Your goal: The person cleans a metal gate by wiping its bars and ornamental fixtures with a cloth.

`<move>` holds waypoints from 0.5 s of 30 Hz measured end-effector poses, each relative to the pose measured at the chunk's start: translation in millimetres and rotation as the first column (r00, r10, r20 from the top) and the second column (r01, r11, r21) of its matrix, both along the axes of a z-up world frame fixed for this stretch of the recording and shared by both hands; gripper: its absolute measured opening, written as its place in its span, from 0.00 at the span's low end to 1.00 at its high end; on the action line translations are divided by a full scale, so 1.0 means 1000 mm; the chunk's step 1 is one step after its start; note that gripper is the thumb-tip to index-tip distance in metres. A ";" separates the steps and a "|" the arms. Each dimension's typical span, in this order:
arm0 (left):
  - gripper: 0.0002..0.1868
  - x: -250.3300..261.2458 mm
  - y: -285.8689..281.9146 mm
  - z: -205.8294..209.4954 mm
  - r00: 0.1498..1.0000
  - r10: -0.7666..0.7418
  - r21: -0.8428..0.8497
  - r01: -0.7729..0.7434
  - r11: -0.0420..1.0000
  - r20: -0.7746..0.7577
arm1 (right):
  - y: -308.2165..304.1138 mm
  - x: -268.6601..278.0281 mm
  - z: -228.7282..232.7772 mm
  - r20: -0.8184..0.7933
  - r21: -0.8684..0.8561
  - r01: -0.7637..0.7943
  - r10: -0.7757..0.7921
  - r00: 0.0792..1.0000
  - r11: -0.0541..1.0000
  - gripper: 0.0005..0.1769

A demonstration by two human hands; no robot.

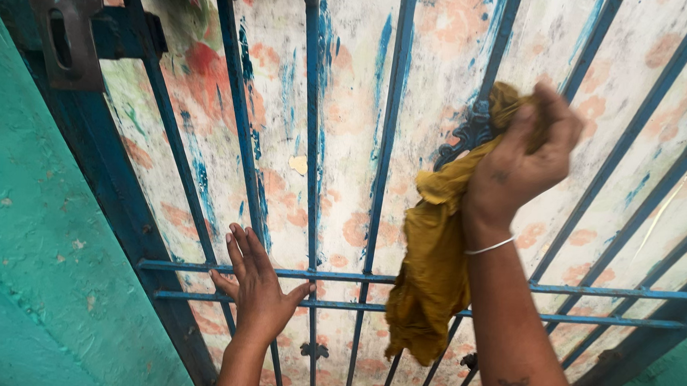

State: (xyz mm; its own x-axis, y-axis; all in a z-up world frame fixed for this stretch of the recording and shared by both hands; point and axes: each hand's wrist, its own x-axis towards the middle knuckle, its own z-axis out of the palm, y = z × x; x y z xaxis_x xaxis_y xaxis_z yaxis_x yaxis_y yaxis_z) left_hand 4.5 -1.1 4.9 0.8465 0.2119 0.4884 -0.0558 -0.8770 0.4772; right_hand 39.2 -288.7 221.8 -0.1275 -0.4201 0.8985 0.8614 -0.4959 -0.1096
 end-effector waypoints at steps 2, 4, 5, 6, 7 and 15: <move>0.84 0.001 0.000 0.000 1.000 -0.004 -0.020 0.004 1.000 -0.019 | -0.018 0.006 0.033 0.109 -0.011 0.003 -0.002 0.994 1.000 0.07; 0.84 0.002 0.001 0.000 1.000 -0.014 -0.026 0.014 1.000 -0.010 | -0.041 0.008 0.069 0.232 -0.037 -0.074 0.081 0.969 0.997 0.09; 0.84 0.002 0.000 0.000 1.000 -0.016 -0.028 0.015 0.999 -0.011 | -0.042 0.017 0.087 0.231 -0.038 -0.073 0.080 0.970 0.997 0.09; 0.84 0.002 0.001 0.000 1.000 -0.017 -0.032 0.017 0.999 -0.008 | -0.040 0.026 0.105 0.239 -0.013 -0.251 0.246 0.939 0.968 0.09; 0.84 0.002 0.000 -0.001 1.000 -0.020 -0.036 0.019 0.999 -0.005 | -0.039 0.030 0.113 0.248 0.009 -0.421 0.406 0.880 0.907 0.13; 0.84 -0.003 -0.002 0.005 1.000 -0.003 -0.010 0.003 1.000 0.000 | 0.005 0.014 0.078 -0.088 -0.201 0.005 -0.023 0.996 0.980 0.27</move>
